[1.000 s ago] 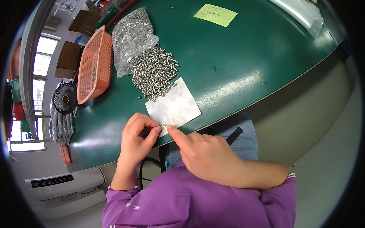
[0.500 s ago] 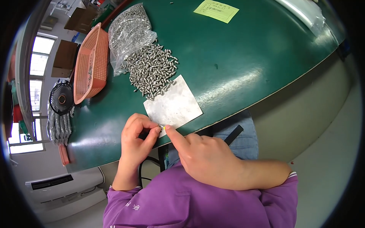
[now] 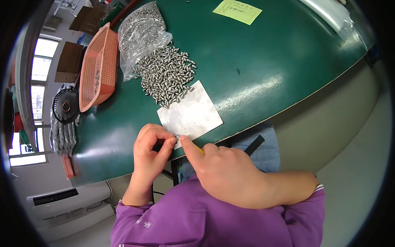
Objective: The recorder is using a utility knife to scrape individual metal pins before placing them into a tray at a manufacturing workbench.
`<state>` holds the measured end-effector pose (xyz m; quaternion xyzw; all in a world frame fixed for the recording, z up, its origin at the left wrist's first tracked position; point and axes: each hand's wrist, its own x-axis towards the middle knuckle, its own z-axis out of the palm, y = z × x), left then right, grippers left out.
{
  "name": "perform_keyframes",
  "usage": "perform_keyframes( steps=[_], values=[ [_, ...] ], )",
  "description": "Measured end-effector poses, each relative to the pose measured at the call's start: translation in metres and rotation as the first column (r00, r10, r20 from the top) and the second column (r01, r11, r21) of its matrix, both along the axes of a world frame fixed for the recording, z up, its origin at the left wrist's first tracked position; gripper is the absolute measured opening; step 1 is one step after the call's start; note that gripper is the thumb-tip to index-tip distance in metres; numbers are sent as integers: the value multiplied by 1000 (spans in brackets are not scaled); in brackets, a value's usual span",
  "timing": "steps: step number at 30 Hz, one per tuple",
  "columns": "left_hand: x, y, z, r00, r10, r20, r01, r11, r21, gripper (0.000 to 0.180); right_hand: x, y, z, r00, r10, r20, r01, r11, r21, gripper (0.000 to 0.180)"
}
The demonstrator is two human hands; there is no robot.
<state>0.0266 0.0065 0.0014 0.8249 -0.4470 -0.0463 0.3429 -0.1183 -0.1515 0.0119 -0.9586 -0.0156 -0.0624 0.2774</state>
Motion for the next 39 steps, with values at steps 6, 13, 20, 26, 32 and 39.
perform_keyframes(
  steps=[6, 13, 20, 26, 32, 39],
  values=[
    [-8, 14, -10, 815, -27, -579, -250, 886, -392, 12, -2, -28, -8, 945, -274, 180, 128, 815, 565, 47],
    [-3, 12, -3, 564, -187, -804, -345, 831, -435, 8, 14, -87, -25, 768, -629, 125, 330, 555, 763, 43],
    [68, 29, 19, 856, -15, -516, -363, 694, -621, 8, 10, -88, -33, 767, -615, 185, 355, 646, 676, 46],
    [147, 54, 63, 815, 577, 54, -453, 692, -562, 32, 13, -87, -34, 767, -609, 200, 348, 657, 669, 45],
    [92, 6, 27, 967, 177, 182, -171, 984, -47, 10, 13, -87, -32, 759, -609, 231, 355, 684, 637, 45],
    [89, -11, 6, 977, 183, 105, -194, 976, 101, 10, 13, -87, -35, 753, -608, 252, 345, 691, 635, 46]
  ],
)
